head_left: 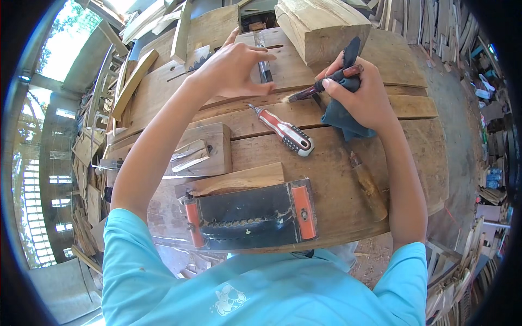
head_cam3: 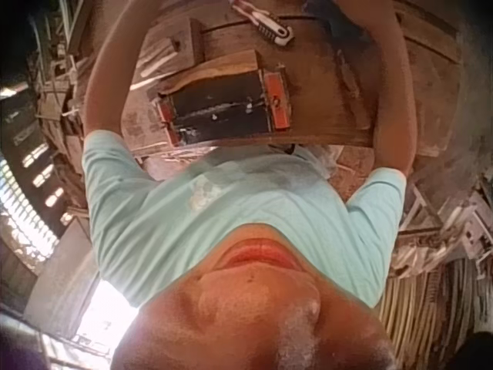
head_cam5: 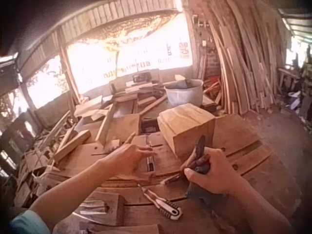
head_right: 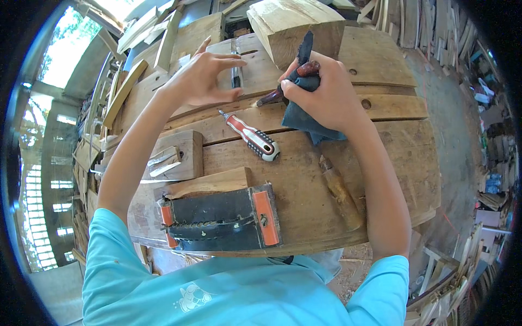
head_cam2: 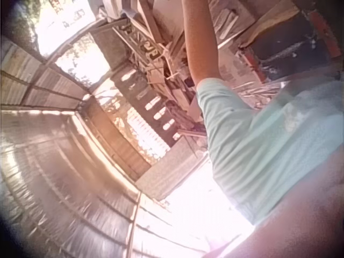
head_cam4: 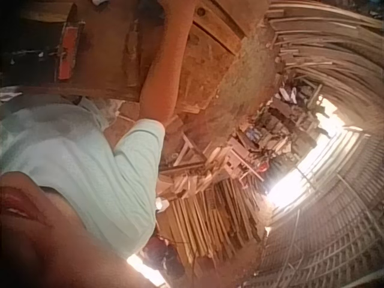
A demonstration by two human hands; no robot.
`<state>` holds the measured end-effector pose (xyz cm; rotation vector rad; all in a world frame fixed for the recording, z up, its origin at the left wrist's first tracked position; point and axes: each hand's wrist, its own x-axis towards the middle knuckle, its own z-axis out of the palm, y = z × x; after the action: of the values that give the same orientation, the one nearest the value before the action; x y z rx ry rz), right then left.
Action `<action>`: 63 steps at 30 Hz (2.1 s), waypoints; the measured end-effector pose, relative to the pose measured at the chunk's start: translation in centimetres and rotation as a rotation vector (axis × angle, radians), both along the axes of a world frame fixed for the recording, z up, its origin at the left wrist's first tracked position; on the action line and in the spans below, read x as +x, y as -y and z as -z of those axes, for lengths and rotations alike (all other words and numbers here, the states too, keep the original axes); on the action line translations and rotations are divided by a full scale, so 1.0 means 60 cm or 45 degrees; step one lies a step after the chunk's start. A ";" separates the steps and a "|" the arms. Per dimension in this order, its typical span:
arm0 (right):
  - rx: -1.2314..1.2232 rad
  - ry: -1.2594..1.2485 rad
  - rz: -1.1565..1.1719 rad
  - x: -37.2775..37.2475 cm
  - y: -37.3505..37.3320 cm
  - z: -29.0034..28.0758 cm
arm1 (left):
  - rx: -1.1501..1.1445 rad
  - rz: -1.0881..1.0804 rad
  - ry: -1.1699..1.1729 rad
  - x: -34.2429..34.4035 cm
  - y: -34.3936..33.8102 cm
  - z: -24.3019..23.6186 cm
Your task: Chiseling and cleaning a piece of wood followed by sanding at a workbench.
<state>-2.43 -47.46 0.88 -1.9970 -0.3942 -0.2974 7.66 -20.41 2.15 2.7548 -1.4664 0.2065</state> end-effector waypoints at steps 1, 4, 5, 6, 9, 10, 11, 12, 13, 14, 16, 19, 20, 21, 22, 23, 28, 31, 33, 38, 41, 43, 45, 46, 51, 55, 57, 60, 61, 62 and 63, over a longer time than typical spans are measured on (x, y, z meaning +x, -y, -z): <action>0.000 -0.007 0.006 -0.001 0.002 -0.001 | -0.112 0.058 -0.028 0.003 -0.001 -0.003; -0.091 -0.121 -0.041 -0.003 0.006 -0.004 | -0.322 -0.039 -0.180 0.013 -0.005 -0.005; -0.115 -0.084 -0.036 -0.003 0.007 -0.005 | -0.453 -0.154 -0.289 0.017 -0.006 -0.005; -0.137 -0.027 -0.042 -0.003 0.007 -0.005 | -0.417 -0.197 -0.300 0.022 -0.006 -0.005; -0.121 -0.082 -0.029 -0.003 0.005 -0.003 | -0.696 -0.098 -0.026 0.041 -0.002 -0.006; -0.119 -0.076 -0.033 -0.003 0.004 -0.003 | -0.818 -0.130 -0.036 0.047 0.000 -0.007; -0.061 -0.046 -0.018 -0.002 0.003 -0.001 | -0.923 -0.200 -0.075 0.052 0.001 -0.008; 0.008 -0.010 -0.008 -0.002 0.001 0.000 | -0.954 -0.232 -0.100 0.057 0.002 -0.009; 0.001 -0.010 0.004 -0.002 0.000 0.000 | -0.971 -0.167 -0.052 0.061 0.003 -0.010; 0.008 0.001 0.007 -0.002 0.000 0.001 | -0.931 -0.165 0.057 0.063 0.004 -0.009; 0.019 0.007 0.017 -0.003 -0.001 0.000 | -0.887 -0.157 0.159 0.063 0.008 -0.006; 0.002 0.026 -0.014 -0.006 -0.001 -0.003 | -0.827 0.006 0.363 0.055 0.015 0.005; -0.040 0.039 -0.003 -0.008 0.000 -0.004 | -0.776 0.055 0.387 0.050 0.017 0.010; -0.060 0.090 -0.006 -0.009 -0.001 -0.005 | -0.730 0.119 0.402 0.046 0.020 0.016; -0.078 0.041 0.018 -0.011 -0.001 -0.006 | -0.644 0.091 0.343 0.041 0.019 0.019; -0.073 0.032 0.017 -0.011 -0.001 -0.007 | -0.640 0.086 0.342 0.038 0.019 0.023; -0.032 0.034 -0.017 -0.011 -0.003 -0.013 | -0.399 0.295 0.280 0.015 -0.002 0.036; -0.033 0.033 -0.031 -0.013 -0.004 -0.016 | -0.420 0.313 0.184 0.008 -0.012 0.034; -0.031 -0.031 -0.017 -0.015 -0.004 -0.015 | -0.283 0.084 -0.121 0.006 -0.015 0.028; -0.056 0.022 0.005 -0.011 -0.003 -0.013 | -0.268 0.072 -0.009 0.022 -0.006 0.001; -0.057 0.051 -0.015 -0.009 -0.004 -0.011 | -0.055 0.003 0.057 0.038 -0.001 -0.011; 0.020 -0.054 -0.007 -0.010 -0.005 -0.009 | 0.231 -0.159 0.103 0.048 0.002 -0.012; 0.027 -0.077 -0.007 -0.010 -0.006 -0.008 | 0.326 -0.204 0.048 0.056 0.004 -0.010; 0.037 -0.094 -0.002 -0.010 -0.007 -0.008 | 0.362 -0.213 0.043 0.060 0.005 -0.009; 0.072 -0.097 -0.002 -0.011 -0.006 -0.005 | 0.431 -0.264 -0.051 0.064 0.009 0.003; 0.033 -0.062 -0.005 -0.009 -0.004 -0.001 | 0.401 -0.228 -0.033 0.066 0.002 0.011; 0.030 -0.039 -0.006 -0.008 -0.007 0.000 | 0.368 -0.254 -0.045 0.066 -0.002 0.014; 0.050 -0.010 -0.024 -0.010 -0.013 -0.004 | 0.344 -0.244 -0.033 0.066 -0.003 0.015; 0.037 -0.046 -0.005 -0.011 -0.014 -0.005 | 0.323 -0.285 -0.049 0.063 -0.002 0.015; 0.006 -0.079 -0.033 -0.014 -0.015 -0.007 | 0.328 -0.265 -0.009 0.059 -0.001 0.014; -0.015 -0.085 -0.088 -0.016 -0.016 -0.008 | 0.364 -0.277 0.083 0.053 -0.003 0.011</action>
<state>-3.41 -46.48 1.37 -1.9943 -0.4229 -0.1852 10.82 -20.24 1.52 3.1663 -1.2986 0.0960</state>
